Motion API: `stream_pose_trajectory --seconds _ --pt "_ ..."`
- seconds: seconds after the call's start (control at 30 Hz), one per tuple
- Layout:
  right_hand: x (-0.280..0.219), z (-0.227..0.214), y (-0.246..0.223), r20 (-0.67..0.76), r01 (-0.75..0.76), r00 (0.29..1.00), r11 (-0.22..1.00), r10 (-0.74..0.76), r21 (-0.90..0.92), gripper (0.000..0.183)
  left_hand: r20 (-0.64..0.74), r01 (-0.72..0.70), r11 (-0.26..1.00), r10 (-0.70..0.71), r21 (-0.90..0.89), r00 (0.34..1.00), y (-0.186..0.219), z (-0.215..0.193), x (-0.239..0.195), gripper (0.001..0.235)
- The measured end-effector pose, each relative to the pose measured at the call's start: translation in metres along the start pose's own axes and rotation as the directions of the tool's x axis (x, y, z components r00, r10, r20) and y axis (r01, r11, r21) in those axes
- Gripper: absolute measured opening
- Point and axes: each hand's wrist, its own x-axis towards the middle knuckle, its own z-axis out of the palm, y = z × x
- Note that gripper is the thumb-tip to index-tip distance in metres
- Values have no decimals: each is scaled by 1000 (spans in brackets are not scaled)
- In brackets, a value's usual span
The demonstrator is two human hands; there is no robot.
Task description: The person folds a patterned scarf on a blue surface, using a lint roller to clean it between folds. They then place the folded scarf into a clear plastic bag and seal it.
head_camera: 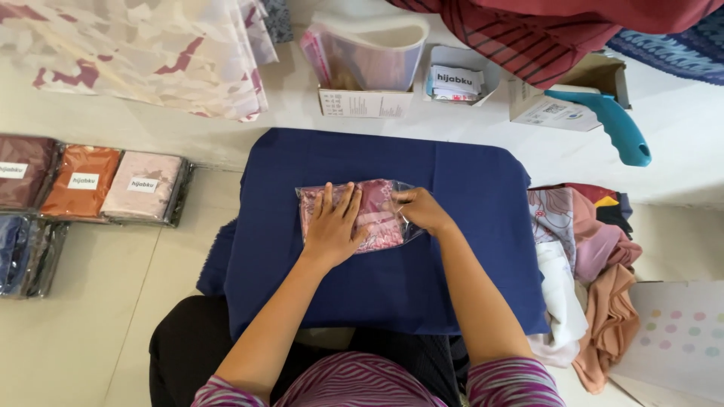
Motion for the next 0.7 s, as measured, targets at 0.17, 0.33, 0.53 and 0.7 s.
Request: stream_pose_trajectory --seconds 0.17,0.33,0.53,0.7 --pt "-12 9 -28 52 -19 998 991 27 -134 42 -22 -19 1000 18 -4 1000 2 -8 -4 81" --pt "-12 6 -36 128 68 992 863 -4 -501 33 -101 -42 999 39 -27 994 1 1 -5 79" --pt "-10 6 -42 285 231 957 749 -58 -621 34 -141 -51 998 46 -35 989 1 2 -4 78" --pt "-5 8 -30 135 14 990 932 38 -363 36 -148 -56 998 50 -40 988 -2 3 -9 72"
